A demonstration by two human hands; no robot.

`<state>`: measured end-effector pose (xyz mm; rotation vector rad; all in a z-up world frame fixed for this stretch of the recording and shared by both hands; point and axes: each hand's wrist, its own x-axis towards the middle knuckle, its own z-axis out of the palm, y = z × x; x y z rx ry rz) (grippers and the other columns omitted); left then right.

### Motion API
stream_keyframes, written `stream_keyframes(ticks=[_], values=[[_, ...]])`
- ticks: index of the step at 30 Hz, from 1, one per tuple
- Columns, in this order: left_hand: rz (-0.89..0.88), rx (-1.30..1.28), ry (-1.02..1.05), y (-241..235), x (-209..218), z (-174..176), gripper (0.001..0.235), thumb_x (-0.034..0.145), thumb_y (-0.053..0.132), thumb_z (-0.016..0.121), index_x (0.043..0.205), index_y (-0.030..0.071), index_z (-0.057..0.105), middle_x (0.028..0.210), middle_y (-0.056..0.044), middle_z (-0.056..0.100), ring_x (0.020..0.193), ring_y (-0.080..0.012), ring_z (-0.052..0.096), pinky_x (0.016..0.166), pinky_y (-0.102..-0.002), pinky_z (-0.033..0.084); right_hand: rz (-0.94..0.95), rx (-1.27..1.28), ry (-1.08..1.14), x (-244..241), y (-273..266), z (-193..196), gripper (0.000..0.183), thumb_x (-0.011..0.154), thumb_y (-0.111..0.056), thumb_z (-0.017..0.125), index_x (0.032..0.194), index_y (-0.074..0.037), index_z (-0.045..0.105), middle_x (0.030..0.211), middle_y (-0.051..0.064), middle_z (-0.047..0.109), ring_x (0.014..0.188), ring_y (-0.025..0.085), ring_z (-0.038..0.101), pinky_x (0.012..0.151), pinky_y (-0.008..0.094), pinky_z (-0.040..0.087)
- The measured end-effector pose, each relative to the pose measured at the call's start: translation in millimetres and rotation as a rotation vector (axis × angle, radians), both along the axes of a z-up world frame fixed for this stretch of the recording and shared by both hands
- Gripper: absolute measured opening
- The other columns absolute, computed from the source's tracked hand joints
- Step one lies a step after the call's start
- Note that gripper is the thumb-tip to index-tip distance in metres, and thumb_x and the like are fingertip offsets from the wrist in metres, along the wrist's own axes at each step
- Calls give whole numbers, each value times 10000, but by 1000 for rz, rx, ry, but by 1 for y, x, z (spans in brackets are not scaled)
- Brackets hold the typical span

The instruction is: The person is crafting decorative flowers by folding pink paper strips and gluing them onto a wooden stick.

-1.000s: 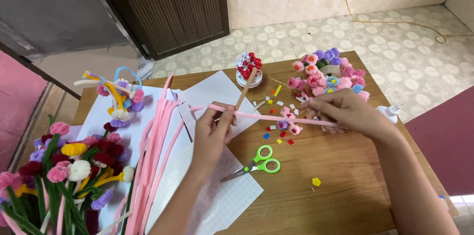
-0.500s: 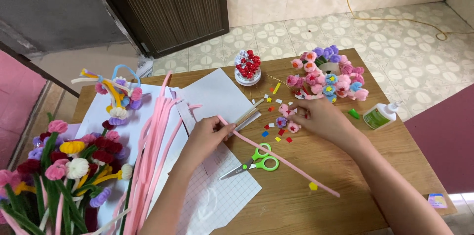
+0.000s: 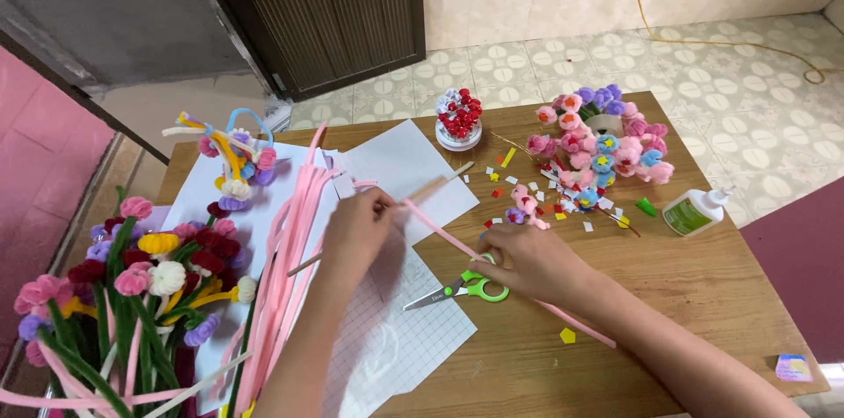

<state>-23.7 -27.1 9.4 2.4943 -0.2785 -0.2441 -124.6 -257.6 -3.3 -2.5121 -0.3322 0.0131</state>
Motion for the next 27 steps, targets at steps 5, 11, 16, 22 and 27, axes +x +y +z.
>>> stream_keyframes(ticks=[5,11,16,22,27], values=[[116,72,-132,19,13,2,131,915,189,572,969,106,658,883,-118,705,901,-334,686,789,-471,554,-3,11,30,1,-1,-6,138,796,-233,701,902,-145,689,635,-3,609,634,207,660,604,350,545],[222,383,-399,32,30,-26,110,891,194,615,930,110,675,824,-85,677,841,-269,681,744,-394,563,-36,1,39,0,1,1,114,778,-160,676,885,-122,684,636,18,632,632,227,684,596,349,547],[271,523,-463,33,34,-41,147,861,234,651,927,108,690,816,-65,667,841,-247,670,730,-384,548,-184,-5,71,5,-14,-7,124,754,-173,691,860,-111,672,626,35,642,630,209,680,593,334,544],[121,537,-584,5,24,-24,216,916,249,589,1047,109,687,995,-101,648,992,-274,602,838,-411,473,-233,-14,145,8,-20,-1,109,768,-174,674,840,-92,679,609,70,645,622,247,671,594,363,540],[-438,240,-492,-26,24,-33,611,771,-93,625,1342,81,496,1367,-146,503,1284,-341,449,1044,-512,366,-373,115,-87,14,-40,23,147,870,-169,614,909,-64,709,674,167,677,633,301,660,602,388,516]])
